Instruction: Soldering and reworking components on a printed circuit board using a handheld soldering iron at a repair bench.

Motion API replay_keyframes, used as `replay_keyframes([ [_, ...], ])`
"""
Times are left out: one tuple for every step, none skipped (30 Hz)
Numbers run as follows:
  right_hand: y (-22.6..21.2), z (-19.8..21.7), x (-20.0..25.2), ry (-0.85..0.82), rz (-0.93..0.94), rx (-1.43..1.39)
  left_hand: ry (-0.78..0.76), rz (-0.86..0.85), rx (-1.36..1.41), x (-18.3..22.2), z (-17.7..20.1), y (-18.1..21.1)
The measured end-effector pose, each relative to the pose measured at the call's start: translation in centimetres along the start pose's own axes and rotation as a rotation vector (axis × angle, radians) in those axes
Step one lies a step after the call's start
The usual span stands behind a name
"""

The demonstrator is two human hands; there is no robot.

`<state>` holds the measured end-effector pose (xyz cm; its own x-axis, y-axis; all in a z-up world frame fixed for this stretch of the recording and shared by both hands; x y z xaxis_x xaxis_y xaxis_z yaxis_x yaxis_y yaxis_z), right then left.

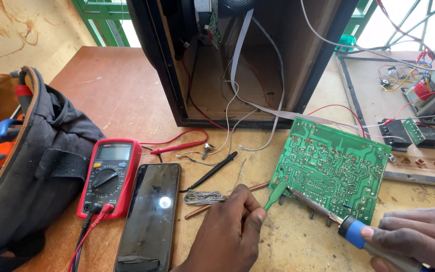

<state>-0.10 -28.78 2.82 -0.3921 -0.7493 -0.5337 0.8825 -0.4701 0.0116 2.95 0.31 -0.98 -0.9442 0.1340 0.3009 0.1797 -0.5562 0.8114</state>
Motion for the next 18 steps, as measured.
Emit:
replay_keyframes([
  [0.1, 0.0, 0.2, 0.001, 0.001, 0.001, 0.001, -0.001, -0.001, 0.0, 0.0, 0.0],
  [0.3, 0.0, 0.5, -0.024, -0.024, -0.006, 0.006, 0.004, -0.003, 0.0, 0.0, 0.1],
  [0.5, -0.1, 0.8, -0.048, -0.049, -0.013, 0.01, 0.008, -0.005, 0.0, 0.0, 0.1],
  [0.4, 0.2, 0.2, -0.048, -0.05, -0.013, 0.009, 0.008, -0.006, 0.0, 0.1, 0.2],
  [0.3, 0.4, -0.3, -0.035, -0.071, -0.039, 0.009, 0.022, -0.001, 0.1, 0.1, 0.3],
  [0.2, 0.6, -0.7, -0.022, -0.092, -0.065, 0.009, 0.035, 0.003, 0.1, 0.1, 0.3],
  [0.1, 0.7, -1.0, -0.021, -0.094, -0.063, 0.008, 0.034, 0.002, 0.3, 0.2, 0.5],
  [0.1, 0.9, -1.5, -0.003, -0.081, -0.09, -0.013, 0.068, 0.042, 0.4, 0.3, 0.6],
  [0.0, 1.1, -1.9, 0.016, -0.067, -0.117, -0.033, 0.102, 0.082, 0.5, 0.4, 0.8],
  [0.0, 1.0, -2.0, 0.018, -0.065, -0.117, -0.031, 0.102, 0.081, 0.5, 0.3, 0.7],
  [-0.1, 1.0, -2.2, 0.033, -0.05, -0.13, -0.031, 0.091, 0.138, 0.6, 0.3, 0.6],
  [-0.2, 1.0, -2.3, 0.05, -0.034, -0.143, -0.029, 0.079, 0.195, 0.7, 0.3, 0.6],
  [-0.1, 1.0, -2.3, 0.053, -0.032, -0.143, -0.026, 0.078, 0.193, 0.7, 0.4, 0.6],
  [0.0, 1.0, -2.1, 0.066, -0.073, -0.149, -0.039, 0.063, 0.246, 0.7, 0.4, 0.7],
  [0.2, 1.0, -1.9, 0.077, -0.115, -0.154, -0.052, 0.049, 0.299, 0.7, 0.4, 0.9],
  [0.0, 0.9, -1.8, 0.077, -0.116, -0.153, -0.054, 0.048, 0.299, 0.7, 0.3, 1.1],
  [0.0, 0.9, -1.6, 0.102, -0.174, -0.141, -0.054, 0.038, 0.31, 0.7, 0.3, 1.3],
  [0.1, 0.9, -1.5, 0.129, -0.229, -0.13, -0.052, 0.028, 0.32, 0.7, 0.3, 1.6],
])
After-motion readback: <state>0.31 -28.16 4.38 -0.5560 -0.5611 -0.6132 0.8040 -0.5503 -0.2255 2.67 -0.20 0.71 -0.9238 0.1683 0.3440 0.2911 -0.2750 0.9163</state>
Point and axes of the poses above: each hand's wrist, its own x-axis away from the middle knuckle, its own z-axis out of the back of the hand, y = z × x, the point moved 3 cm from there along -x, towards the middle knuckle, and after that the axes turned 14 degrees about z, right-handed, at the moved point
